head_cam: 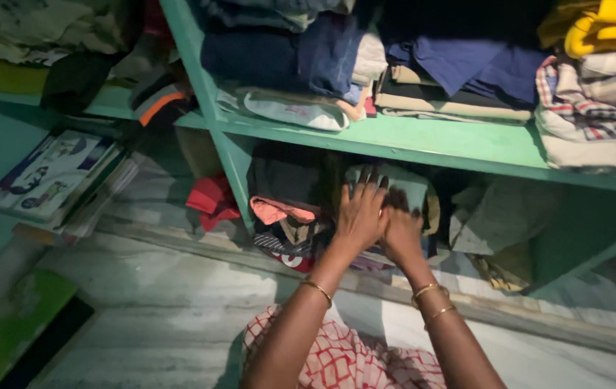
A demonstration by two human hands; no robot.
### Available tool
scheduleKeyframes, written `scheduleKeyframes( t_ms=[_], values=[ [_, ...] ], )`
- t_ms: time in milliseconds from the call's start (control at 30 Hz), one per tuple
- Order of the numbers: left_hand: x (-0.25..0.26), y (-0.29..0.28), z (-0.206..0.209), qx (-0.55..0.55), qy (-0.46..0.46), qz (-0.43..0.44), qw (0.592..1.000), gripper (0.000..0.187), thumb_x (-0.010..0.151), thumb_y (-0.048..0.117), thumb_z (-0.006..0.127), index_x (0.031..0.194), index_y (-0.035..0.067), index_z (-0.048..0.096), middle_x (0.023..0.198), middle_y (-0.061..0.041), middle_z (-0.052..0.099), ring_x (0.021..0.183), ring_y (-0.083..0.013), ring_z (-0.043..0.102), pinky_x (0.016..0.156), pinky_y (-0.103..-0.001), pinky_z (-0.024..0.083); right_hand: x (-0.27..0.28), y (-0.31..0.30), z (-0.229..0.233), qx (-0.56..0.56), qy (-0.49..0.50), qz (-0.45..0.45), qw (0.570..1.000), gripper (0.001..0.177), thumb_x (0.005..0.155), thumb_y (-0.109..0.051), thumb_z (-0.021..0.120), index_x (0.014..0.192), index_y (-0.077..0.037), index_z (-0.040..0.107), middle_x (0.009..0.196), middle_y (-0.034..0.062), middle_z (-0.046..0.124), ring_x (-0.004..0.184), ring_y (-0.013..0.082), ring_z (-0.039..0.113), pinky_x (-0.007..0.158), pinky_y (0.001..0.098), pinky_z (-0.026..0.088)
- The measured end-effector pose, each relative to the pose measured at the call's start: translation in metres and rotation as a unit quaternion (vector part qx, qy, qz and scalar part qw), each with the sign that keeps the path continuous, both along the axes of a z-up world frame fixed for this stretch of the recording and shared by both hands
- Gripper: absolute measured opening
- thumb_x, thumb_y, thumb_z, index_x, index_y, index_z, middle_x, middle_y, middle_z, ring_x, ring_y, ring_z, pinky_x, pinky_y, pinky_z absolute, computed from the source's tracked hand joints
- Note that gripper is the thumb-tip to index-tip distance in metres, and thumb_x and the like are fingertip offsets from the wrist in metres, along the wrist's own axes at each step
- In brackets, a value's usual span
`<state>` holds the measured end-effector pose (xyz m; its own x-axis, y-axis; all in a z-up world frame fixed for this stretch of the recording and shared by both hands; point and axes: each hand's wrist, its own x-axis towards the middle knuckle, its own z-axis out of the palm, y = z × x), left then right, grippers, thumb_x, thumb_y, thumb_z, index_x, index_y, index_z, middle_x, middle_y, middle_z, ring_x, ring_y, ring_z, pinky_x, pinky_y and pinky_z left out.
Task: The person folds and organizes various items of clothing, including shirts and pants, into a shelving unit by hand.
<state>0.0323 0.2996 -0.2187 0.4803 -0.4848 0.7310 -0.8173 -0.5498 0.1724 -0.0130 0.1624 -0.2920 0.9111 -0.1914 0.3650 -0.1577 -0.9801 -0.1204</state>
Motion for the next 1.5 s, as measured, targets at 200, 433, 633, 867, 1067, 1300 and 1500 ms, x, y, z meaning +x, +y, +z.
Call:
scheduleKeyframes(
  t_ms=[200,433,633,867,1067,1300,1500],
  values=[
    [0.033,-0.004,-0.032,0.055,0.218,0.083,0.971,0.041,0.099,0.041,0.061,0.114,0.003,0.069,0.115,-0.024,0.067,0.112,-0.0407,0.062,0.106,-0.06,0.039,-0.003,0.021,-0.006,0.013,-0.14,0.054,0.989,0.066,0.096,-0.034,0.055,0.154,-0.006,0.039,0.164,0.0204,0.031,0.152,0.0384,0.027,0.112,0.0659,0.027],
    [0.071,-0.029,-0.054,-0.05,0.295,0.093,0.95,0.048,0.088,0.037,0.071,0.116,-0.001,0.07,0.109,-0.034,0.069,0.099,-0.0494,0.067,0.092,-0.057,0.051,-0.003,0.025,-0.015,0.022,-0.132,0.037,0.99,0.073,0.097,-0.042,0.055,0.158,-0.008,0.034,0.167,0.0178,0.024,0.155,0.0369,0.02,0.116,0.0646,0.022],
    [0.064,-0.03,-0.054,-0.066,0.203,0.122,0.969,0.043,0.082,0.033,0.074,0.113,0.004,0.074,0.109,-0.029,0.07,0.103,-0.0481,0.065,0.091,-0.061,0.047,-0.001,0.022,-0.018,0.034,-0.13,0.04,0.99,0.075,0.095,-0.04,0.055,0.16,-0.009,0.034,0.168,0.018,0.023,0.155,0.0364,0.02,0.117,0.0638,0.02],
    [0.024,-0.03,-0.061,-0.055,0.134,0.088,0.986,0.035,0.08,0.026,0.077,0.109,0.01,0.068,0.098,-0.014,0.068,0.101,-0.036,0.06,0.095,-0.051,0.04,0.001,0.012,-0.04,0.002,-0.125,0.044,0.991,0.055,0.089,-0.035,0.062,0.132,-0.001,0.053,0.145,0.0221,0.05,0.152,0.0414,0.032,0.115,0.0654,0.024],
    [-0.005,-0.02,-0.029,-0.114,0.097,-0.012,0.989,0.028,0.079,0.013,0.072,0.106,0.01,0.065,0.099,-0.011,0.069,0.099,-0.0342,0.061,0.093,-0.05,0.041,-0.012,0.013,-0.02,0.153,-0.146,0.068,0.975,0.053,0.083,-0.034,0.066,0.121,0.0,0.056,0.118,0.0206,0.059,0.12,0.0409,0.052,0.106,0.0606,0.033],
    [-0.053,-0.027,0.018,-0.12,0.22,-0.212,0.945,0.03,0.088,0.008,0.068,0.117,0.009,0.063,0.111,-0.016,0.067,0.106,-0.0407,0.064,0.087,-0.049,0.052,-0.061,0.035,0.011,0.295,-0.334,0.048,0.894,0.05,0.097,-0.029,0.06,0.133,0.003,0.049,0.127,0.0252,0.054,0.123,0.0407,0.053,0.104,0.0518,0.04],
    [-0.08,-0.037,0.08,-0.154,0.325,-0.444,0.821,0.042,0.091,0.002,0.066,0.132,0.011,0.06,0.119,-0.007,0.07,0.108,-0.0173,0.068,0.095,-0.033,0.054,-0.083,0.002,0.05,0.289,-0.447,-0.005,0.847,0.076,0.103,-0.036,0.059,0.157,0.001,0.023,0.149,0.0276,0.038,0.141,0.0394,0.042,0.119,0.0485,0.033]
  ],
)
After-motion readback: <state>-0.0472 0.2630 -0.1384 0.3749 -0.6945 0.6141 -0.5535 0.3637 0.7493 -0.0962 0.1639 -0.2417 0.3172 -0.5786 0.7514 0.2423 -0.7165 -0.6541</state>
